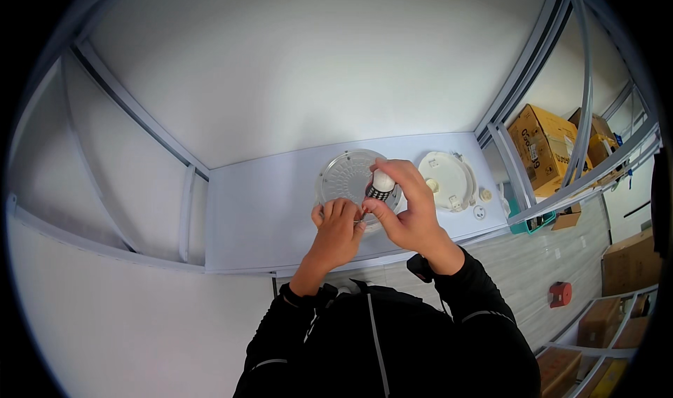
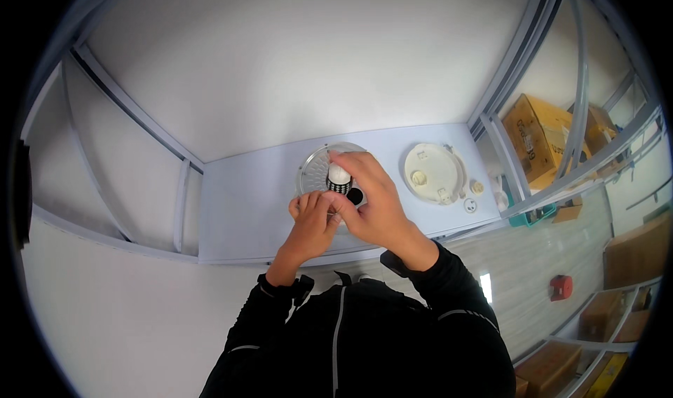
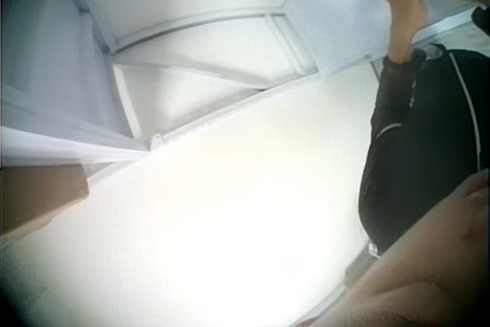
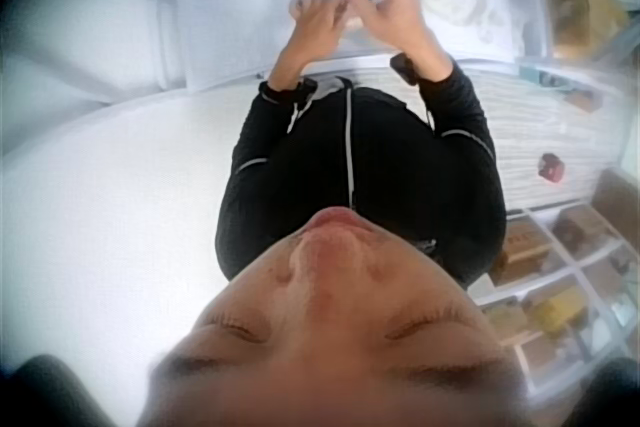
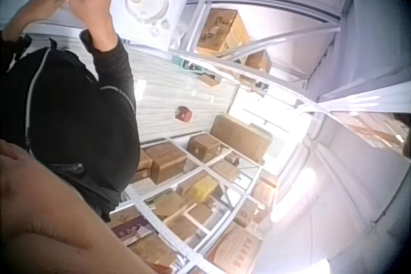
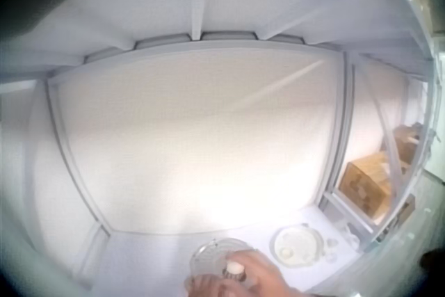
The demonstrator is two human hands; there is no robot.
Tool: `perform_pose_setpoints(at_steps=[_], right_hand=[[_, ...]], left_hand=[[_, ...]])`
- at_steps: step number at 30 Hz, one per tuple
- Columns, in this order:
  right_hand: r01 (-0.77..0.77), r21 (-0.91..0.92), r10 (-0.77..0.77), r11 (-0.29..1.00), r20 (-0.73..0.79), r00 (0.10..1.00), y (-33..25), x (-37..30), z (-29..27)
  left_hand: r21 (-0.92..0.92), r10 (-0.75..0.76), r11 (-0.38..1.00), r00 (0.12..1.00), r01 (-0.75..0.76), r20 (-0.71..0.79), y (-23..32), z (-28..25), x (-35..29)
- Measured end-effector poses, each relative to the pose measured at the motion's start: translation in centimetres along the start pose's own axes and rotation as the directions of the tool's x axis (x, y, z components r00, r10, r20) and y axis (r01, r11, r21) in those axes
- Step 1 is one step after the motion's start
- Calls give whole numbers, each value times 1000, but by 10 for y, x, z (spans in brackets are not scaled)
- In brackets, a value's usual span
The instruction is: The person uses a screwdriver to remove screws from the lid and base of a white appliance, then detaches the lid and a small plastic component. The person places the removed parts on the table.
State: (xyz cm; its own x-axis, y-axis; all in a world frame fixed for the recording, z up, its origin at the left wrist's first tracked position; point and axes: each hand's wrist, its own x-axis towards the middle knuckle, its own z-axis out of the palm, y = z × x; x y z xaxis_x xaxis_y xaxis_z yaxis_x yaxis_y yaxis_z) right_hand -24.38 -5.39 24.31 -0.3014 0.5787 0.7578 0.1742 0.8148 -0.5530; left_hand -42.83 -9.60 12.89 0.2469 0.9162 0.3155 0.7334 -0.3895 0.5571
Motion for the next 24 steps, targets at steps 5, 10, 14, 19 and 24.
perform_pose_setpoints(at_steps=[5, 10, 14, 19, 24], right_hand=[[-85, 47, 87, 995, -60, 994, 4, -2, -1], [-89, 55, 94, 994, -90, 992, 6, -1, 2], [-67, 77, 79, 995, -170, 982, 11, -6, 2], [127, 100, -100, 987, -240, 966, 12, -11, -10], [39, -95, -58, 995, -207, 977, 31, -13, -24]], left_hand=[[52, -1, 999, 1000, 1, -8, 5, -10, 2], [75, 6, 997, 1000, -6, -8, -1, -10, -1], [82, 4, 997, 999, 0, -42, 0, -10, -3], [72, -26, 997, 997, 31, -67, -3, -11, -7], [31, -51, 998, 991, 55, -125, -5, -13, -8]])
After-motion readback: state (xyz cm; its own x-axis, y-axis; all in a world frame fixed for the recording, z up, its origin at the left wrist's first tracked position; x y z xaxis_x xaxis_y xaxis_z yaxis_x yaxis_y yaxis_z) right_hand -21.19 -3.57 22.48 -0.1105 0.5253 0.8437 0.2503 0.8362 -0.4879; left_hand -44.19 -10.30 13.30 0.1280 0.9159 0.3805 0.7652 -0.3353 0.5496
